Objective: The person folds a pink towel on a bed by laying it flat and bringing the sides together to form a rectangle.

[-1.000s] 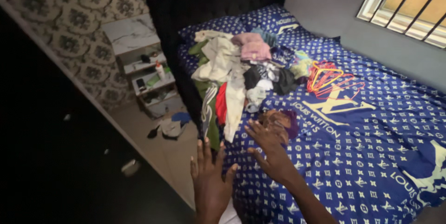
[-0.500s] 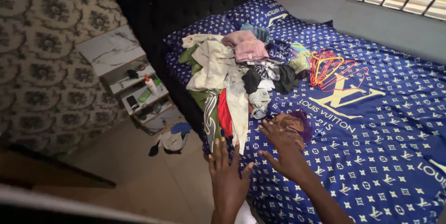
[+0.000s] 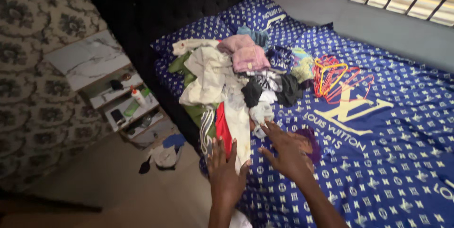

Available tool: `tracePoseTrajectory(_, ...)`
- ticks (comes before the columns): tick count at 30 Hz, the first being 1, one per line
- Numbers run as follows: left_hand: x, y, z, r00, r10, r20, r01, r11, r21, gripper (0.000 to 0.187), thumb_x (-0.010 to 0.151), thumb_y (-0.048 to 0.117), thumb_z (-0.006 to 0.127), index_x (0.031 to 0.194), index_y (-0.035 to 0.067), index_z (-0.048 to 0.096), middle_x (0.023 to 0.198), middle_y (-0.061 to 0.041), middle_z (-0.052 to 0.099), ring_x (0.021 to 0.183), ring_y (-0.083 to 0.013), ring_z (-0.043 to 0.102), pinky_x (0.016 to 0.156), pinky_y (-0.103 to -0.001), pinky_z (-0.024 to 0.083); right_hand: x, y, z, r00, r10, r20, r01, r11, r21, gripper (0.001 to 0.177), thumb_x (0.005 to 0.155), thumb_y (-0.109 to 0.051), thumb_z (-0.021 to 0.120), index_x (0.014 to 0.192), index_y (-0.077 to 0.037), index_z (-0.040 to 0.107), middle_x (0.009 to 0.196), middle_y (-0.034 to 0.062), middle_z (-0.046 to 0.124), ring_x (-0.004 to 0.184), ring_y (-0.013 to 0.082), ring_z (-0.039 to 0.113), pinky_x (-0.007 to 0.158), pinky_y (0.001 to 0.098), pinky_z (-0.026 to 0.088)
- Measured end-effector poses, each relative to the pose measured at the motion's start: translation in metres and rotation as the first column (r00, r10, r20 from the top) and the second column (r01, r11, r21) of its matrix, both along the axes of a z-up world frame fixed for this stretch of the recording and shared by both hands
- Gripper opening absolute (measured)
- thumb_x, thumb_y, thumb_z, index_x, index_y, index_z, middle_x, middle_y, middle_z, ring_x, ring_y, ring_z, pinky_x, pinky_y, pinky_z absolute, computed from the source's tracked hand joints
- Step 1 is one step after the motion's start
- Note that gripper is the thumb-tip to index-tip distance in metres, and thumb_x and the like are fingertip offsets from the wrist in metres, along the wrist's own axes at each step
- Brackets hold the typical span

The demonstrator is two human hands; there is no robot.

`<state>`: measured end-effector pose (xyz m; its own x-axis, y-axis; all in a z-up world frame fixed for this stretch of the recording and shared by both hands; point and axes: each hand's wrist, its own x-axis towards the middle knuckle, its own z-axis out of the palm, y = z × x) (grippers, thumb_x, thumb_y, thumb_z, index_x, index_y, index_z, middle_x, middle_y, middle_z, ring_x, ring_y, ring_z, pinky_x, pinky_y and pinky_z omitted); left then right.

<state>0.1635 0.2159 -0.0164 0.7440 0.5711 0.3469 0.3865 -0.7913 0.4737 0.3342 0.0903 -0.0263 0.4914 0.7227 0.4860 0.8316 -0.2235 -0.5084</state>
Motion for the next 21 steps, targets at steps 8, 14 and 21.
tracePoseTrajectory(8,0.055,0.043,0.015,0.998,-0.049,-0.040,0.050,0.998,0.036,0.077,0.090,0.051,0.064,0.155,0.019,0.039,0.163,-0.020,0.023,0.154,-0.0380,0.010,0.118,-0.057,0.017,0.049,0.032,0.010,0.999,-0.032,0.015,0.032,0.999,0.009,0.074,0.085,-0.025,0.074,0.151,-0.013,0.044,0.158,0.0185,0.042,0.145,0.0387,0.040,0.116,0.0469,0.033)
tracePoseTrajectory(14,0.099,0.073,0.013,0.987,-0.148,-0.058,0.151,0.987,0.054,0.075,0.092,0.053,0.062,0.155,0.019,0.038,0.166,-0.019,0.021,0.154,-0.0383,0.010,0.118,-0.058,0.018,0.079,0.053,0.003,0.997,-0.071,0.029,0.070,0.997,0.011,0.074,0.086,-0.025,0.073,0.153,-0.012,0.043,0.157,0.0186,0.044,0.144,0.0381,0.042,0.117,0.0474,0.033)
tracePoseTrajectory(21,0.141,0.142,-0.014,0.969,-0.244,0.027,0.242,0.968,0.065,0.075,0.090,0.051,0.066,0.155,0.020,0.042,0.167,-0.018,0.023,0.155,-0.0386,0.015,0.117,-0.060,0.021,0.107,0.088,-0.023,0.983,-0.183,0.008,0.182,0.982,0.058,0.073,0.085,-0.027,0.073,0.151,-0.012,0.045,0.158,0.0175,0.043,0.145,0.0387,0.040,0.116,0.0467,0.033)
